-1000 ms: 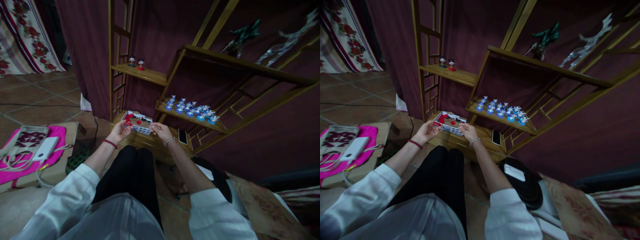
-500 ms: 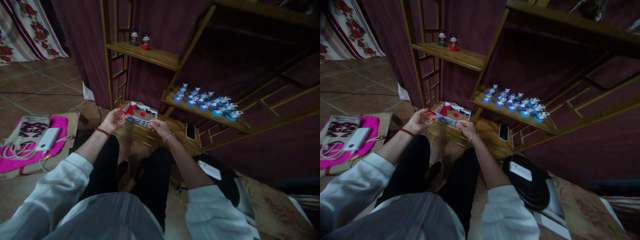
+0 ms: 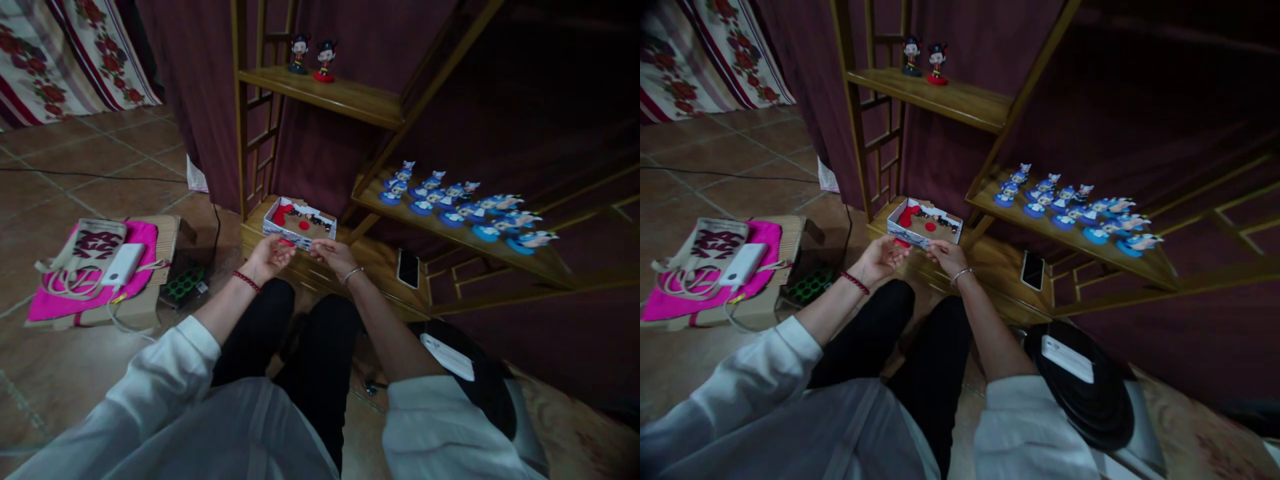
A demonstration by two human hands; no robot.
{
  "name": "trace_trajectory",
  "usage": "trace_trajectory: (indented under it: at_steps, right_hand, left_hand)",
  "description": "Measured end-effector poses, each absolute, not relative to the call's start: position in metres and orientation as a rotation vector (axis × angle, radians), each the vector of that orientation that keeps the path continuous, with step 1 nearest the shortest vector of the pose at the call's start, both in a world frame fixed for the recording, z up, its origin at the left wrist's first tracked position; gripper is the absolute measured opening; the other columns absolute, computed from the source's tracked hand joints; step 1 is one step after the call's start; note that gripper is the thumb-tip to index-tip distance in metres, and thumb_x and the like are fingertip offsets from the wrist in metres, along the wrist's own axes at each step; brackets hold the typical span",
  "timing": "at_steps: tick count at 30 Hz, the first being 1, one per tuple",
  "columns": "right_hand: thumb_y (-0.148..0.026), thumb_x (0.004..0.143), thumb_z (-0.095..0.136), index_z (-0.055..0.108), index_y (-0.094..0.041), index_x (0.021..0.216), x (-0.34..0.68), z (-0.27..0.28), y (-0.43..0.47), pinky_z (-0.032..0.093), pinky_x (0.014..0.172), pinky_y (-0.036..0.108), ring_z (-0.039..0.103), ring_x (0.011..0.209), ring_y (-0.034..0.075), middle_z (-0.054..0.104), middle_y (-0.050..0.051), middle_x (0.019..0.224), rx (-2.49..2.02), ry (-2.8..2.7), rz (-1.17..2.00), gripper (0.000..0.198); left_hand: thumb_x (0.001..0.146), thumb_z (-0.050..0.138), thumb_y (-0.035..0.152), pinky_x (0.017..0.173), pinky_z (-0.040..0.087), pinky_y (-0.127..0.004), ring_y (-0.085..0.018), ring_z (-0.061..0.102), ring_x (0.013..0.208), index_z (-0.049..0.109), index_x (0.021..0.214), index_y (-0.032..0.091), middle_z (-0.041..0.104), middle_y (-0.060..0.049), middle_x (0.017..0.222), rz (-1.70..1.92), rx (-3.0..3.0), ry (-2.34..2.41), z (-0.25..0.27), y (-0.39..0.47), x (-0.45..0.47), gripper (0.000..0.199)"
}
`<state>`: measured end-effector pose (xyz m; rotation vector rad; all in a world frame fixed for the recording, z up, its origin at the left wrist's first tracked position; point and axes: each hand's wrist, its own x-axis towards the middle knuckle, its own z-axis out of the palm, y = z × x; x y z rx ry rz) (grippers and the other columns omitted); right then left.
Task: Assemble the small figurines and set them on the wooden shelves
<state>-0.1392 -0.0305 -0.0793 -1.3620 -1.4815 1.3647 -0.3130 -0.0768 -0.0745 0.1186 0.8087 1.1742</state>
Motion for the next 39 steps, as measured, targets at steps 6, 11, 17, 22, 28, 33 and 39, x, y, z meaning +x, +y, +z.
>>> trace_trajectory:
  at_steps: [6, 11, 17, 22, 28, 33, 39]
  right_hand:
    - [-0.018, 0.075, 0.06, 0.063, -0.015, 0.086, -0.137, -0.091, -0.024, 0.045, 0.052, 0.016, 0.061, 0.061, 0.007, 0.069, 0.004, 0.079, -1.376, -1.481, 1.343, 0.012]
    - [-0.019, 0.076, 0.059, 0.063, -0.015, 0.082, -0.126, -0.098, -0.02, 0.045, 0.05, 0.015, 0.06, 0.058, 0.007, 0.068, 0.003, 0.075, -1.45, -1.437, 1.278, 0.009]
    - [-0.021, 0.073, 0.063, 0.063, -0.015, 0.082, -0.129, -0.106, -0.021, 0.047, 0.052, 0.017, 0.061, 0.059, 0.008, 0.068, 0.003, 0.075, -1.424, -1.436, 1.3, 0.011]
    - [-0.021, 0.075, 0.061, 0.063, -0.014, 0.084, -0.119, -0.109, -0.027, 0.047, 0.053, 0.017, 0.061, 0.06, 0.008, 0.068, 0.004, 0.077, -1.427, -1.462, 1.276, 0.012]
    - [-0.014, 0.078, 0.055, 0.063, -0.014, 0.086, -0.106, -0.104, -0.033, 0.046, 0.052, 0.015, 0.06, 0.06, 0.006, 0.068, 0.004, 0.078, -1.447, -1.445, 1.266, 0.011]
    - [-0.012, 0.08, 0.051, 0.063, -0.014, 0.086, -0.099, -0.102, -0.038, 0.045, 0.051, 0.014, 0.06, 0.059, 0.006, 0.068, 0.003, 0.077, -1.435, -1.429, 1.259, 0.013]
    - [-0.013, 0.08, 0.052, 0.063, -0.014, 0.086, -0.084, -0.104, -0.049, 0.046, 0.053, 0.014, 0.06, 0.061, 0.006, 0.068, 0.003, 0.079, -1.411, -1.436, 1.269, 0.013]
  left_hand:
    - [0.077, 0.045, 0.021, 0.045, 0.043, -0.018, -0.012, 0.056, 0.051, 0.054, 0.067, 0.013, 0.058, -0.007, 0.06, 1.076, 0.002, 0.777, -0.096, -0.089, -0.262, 0.015]
    - [0.077, 0.046, 0.021, 0.044, 0.041, -0.019, -0.012, 0.056, 0.05, 0.054, 0.069, 0.013, 0.057, -0.007, 0.06, 1.02, 0.021, 0.773, -0.101, -0.094, -0.244, 0.014]
    - [0.078, 0.044, 0.019, 0.045, 0.041, -0.019, -0.01, 0.054, 0.048, 0.053, 0.068, 0.014, 0.056, -0.004, 0.057, 1.045, 0.017, 0.819, -0.105, -0.101, -0.233, 0.015]
    - [0.077, 0.044, 0.017, 0.043, 0.038, -0.019, -0.011, 0.054, 0.047, 0.054, 0.067, 0.014, 0.055, -0.004, 0.055, 0.989, 0.063, 0.815, -0.11, -0.107, -0.218, 0.014]
    - [0.076, 0.047, 0.019, 0.045, 0.04, -0.018, -0.01, 0.055, 0.048, 0.055, 0.068, 0.013, 0.057, -0.006, 0.058, 1.001, 0.096, 0.838, -0.105, -0.095, -0.238, 0.013]
    - [0.074, 0.046, 0.019, 0.047, 0.044, -0.018, -0.011, 0.056, 0.051, 0.055, 0.068, 0.012, 0.06, -0.009, 0.064, 1.042, 0.162, 0.872, -0.094, -0.084, -0.265, 0.014]
    - [0.075, 0.043, 0.021, 0.047, 0.044, -0.019, -0.012, 0.057, 0.053, 0.057, 0.072, 0.011, 0.06, -0.009, 0.064, 1.069, 0.2, 0.909, -0.088, -0.084, -0.269, 0.017]
